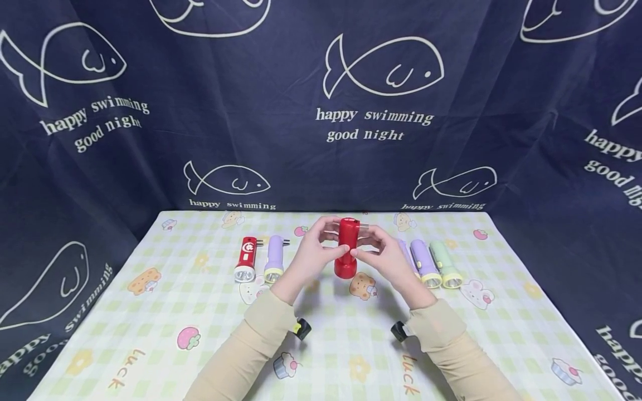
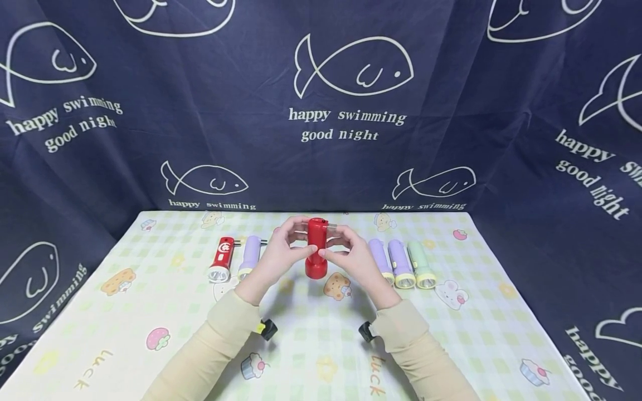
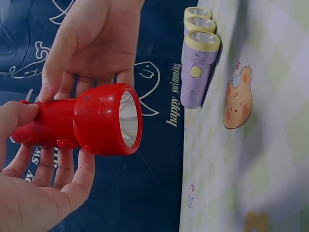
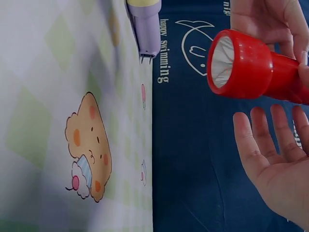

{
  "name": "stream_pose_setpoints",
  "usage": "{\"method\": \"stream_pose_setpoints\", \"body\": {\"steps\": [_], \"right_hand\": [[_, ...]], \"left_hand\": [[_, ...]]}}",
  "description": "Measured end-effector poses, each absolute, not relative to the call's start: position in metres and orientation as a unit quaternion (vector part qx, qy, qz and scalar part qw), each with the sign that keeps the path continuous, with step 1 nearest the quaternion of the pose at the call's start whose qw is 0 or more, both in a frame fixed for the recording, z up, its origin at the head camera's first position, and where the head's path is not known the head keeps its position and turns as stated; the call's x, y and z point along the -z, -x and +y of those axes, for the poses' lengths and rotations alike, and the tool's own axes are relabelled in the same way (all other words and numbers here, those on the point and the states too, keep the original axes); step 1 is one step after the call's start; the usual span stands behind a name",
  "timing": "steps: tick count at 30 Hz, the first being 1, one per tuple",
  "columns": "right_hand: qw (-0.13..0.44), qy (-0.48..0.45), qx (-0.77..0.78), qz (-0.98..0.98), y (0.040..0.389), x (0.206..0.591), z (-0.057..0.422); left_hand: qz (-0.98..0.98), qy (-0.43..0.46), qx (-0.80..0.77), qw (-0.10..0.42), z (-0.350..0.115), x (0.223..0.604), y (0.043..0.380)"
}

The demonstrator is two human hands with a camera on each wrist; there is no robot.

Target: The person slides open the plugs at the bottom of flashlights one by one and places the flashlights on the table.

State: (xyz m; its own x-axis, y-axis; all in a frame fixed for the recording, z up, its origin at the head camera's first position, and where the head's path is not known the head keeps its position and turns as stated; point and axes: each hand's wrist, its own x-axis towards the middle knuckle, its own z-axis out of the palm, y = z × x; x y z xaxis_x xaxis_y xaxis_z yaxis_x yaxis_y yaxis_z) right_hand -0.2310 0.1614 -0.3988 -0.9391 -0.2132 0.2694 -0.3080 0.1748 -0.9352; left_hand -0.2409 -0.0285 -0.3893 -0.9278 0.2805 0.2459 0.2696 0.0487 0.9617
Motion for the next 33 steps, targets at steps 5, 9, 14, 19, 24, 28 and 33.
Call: {"method": "stream_pose_setpoints", "body": {"steps": [5, 9, 14, 19, 24, 28, 33], "right_hand": [[0.036, -0.177, -0.615, -0.768, 0.231, 0.403, 0.160], [0.032, -0.177, -0.612, -0.771, 0.230, 0.406, 0.159], [0.028, -0.181, -0.613, -0.769, 0.228, 0.407, 0.156], [0.023, -0.180, -0.612, -0.770, 0.225, 0.405, 0.152], [0.020, -0.176, -0.610, -0.772, 0.227, 0.411, 0.153], [0.016, -0.176, -0.616, -0.768, 0.227, 0.412, 0.152], [0.017, -0.174, -0.612, -0.772, 0.229, 0.412, 0.151]], "left_hand": [[0.723, -0.198, -0.662, -0.008, -0.030, 0.378, 0.237], [0.715, -0.194, -0.672, -0.005, -0.032, 0.364, 0.228], [0.708, -0.167, -0.686, 0.007, -0.032, 0.366, 0.231], [0.706, -0.160, -0.690, 0.010, -0.031, 0.380, 0.241], [0.700, -0.158, -0.697, 0.021, -0.032, 0.383, 0.243], [0.699, -0.156, -0.698, 0.013, -0.032, 0.385, 0.242], [0.699, -0.154, -0.699, 0.007, -0.033, 0.385, 0.243]]}}
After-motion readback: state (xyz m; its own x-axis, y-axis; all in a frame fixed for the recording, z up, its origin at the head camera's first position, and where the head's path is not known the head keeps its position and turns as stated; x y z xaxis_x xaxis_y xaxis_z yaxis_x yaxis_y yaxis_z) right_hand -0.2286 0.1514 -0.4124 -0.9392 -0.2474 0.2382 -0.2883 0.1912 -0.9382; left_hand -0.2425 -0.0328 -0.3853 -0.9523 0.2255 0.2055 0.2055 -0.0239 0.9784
